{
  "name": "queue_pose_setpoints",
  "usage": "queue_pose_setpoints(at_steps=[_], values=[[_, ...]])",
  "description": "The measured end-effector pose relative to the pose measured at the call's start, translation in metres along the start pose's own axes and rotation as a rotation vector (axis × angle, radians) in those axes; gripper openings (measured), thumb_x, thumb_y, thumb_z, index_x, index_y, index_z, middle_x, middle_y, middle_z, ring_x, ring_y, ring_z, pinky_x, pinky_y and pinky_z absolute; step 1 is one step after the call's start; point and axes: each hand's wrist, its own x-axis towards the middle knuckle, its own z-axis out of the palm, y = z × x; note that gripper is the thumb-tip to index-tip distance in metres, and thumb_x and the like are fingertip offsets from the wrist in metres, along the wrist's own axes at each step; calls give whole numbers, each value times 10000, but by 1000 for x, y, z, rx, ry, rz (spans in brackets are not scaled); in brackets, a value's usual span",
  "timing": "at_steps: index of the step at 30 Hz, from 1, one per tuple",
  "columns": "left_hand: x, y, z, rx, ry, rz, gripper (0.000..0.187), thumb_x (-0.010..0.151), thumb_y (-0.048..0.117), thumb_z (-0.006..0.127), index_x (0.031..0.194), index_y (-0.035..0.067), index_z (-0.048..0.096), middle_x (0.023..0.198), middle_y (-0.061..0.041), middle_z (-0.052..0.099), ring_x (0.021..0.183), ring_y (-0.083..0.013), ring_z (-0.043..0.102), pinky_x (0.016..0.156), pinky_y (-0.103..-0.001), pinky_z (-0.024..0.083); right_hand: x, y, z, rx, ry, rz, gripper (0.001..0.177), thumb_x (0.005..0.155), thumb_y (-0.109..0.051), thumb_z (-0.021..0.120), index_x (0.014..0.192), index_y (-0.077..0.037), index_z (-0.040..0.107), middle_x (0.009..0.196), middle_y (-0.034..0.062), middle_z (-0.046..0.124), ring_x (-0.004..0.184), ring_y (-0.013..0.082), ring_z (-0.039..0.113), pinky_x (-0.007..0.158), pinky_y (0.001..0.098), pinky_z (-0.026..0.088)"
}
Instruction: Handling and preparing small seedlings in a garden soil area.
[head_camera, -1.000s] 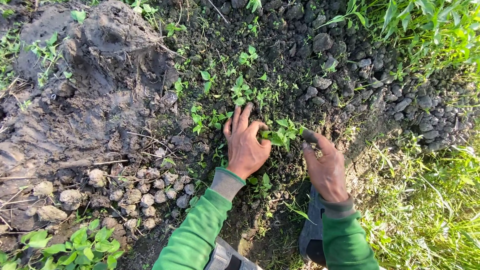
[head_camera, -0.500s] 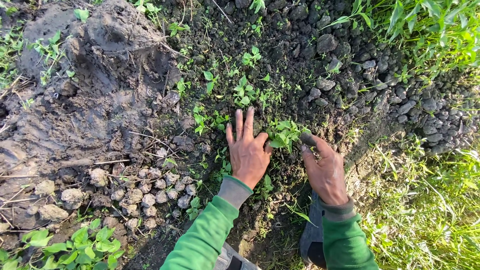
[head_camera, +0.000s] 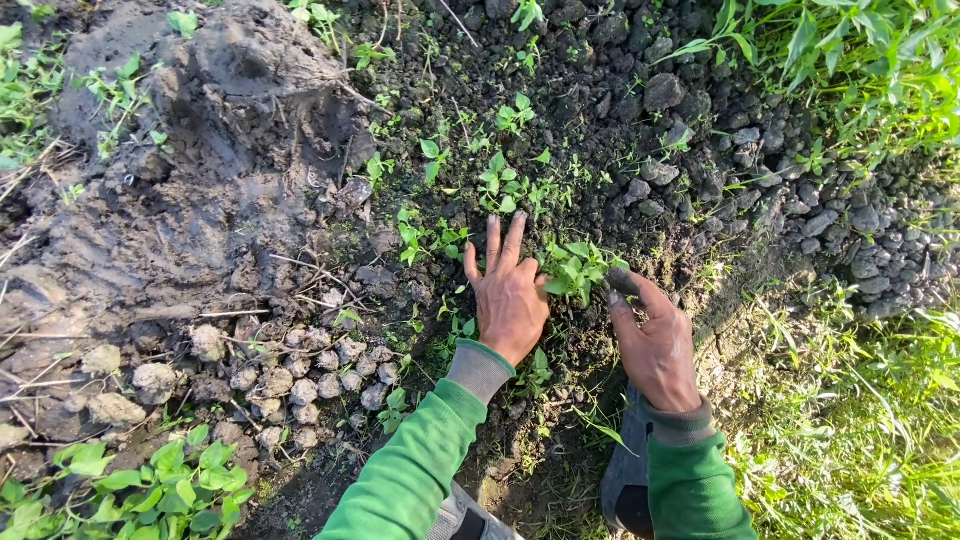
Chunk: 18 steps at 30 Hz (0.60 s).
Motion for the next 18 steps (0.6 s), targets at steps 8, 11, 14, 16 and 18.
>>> queue_pose_setpoints(at_steps=[8, 11, 14, 16, 18], values=[[-6, -3, -39, -40, 164, 12, 223, 885, 196, 765, 796, 25, 652, 1562, -170, 444, 1520, -376, 287, 1195, -625, 193, 9, -2, 3, 60, 19, -84, 332, 967, -96, 653, 1286, -6, 676, 1137, 143, 763, 998, 220, 722, 875, 344, 566], [-14, -12, -72, -113, 225, -18, 213, 855, 198, 771, 884, 3, 691, 1397, -171, 581, 1385, -354, 445, 1124, -563, 308, 21, -17, 9, 78, 23, -92, 324, 976, -105, 658, 1286, -12, 680, 1129, 129, 760, 973, 201, 708, 853, 332, 559], [-23, -19, -115, -448, 182, -243, 250, 865, 221, 732, 1004, 14, 722, 1125, -121, 722, 1056, -259, 637, 935, -433, 488, 28, -42, 16, 71, -13, -101, 309, 990, -112, 664, 1283, -17, 685, 1113, 124, 759, 960, 192, 694, 826, 322, 554], [-30, -27, -139, -686, 87, -435, 261, 893, 248, 694, 1046, 40, 728, 980, -72, 771, 838, -178, 715, 796, -351, 576, 33, -63, 25, 81, -49, -128, 298, 998, -114, 665, 1279, -18, 687, 1099, 125, 761, 953, 190, 689, 815, 318, 552], [-44, -39, -153, -763, 242, -281, 261, 930, 225, 703, 1057, -3, 725, 888, -48, 749, 786, -110, 631, 724, -294, 530, 32, -84, 39, 160, -137, -222, 333, 965, -88, 678, 1290, -21, 686, 1123, 124, 762, 996, 180, 691, 830, 319, 563]])
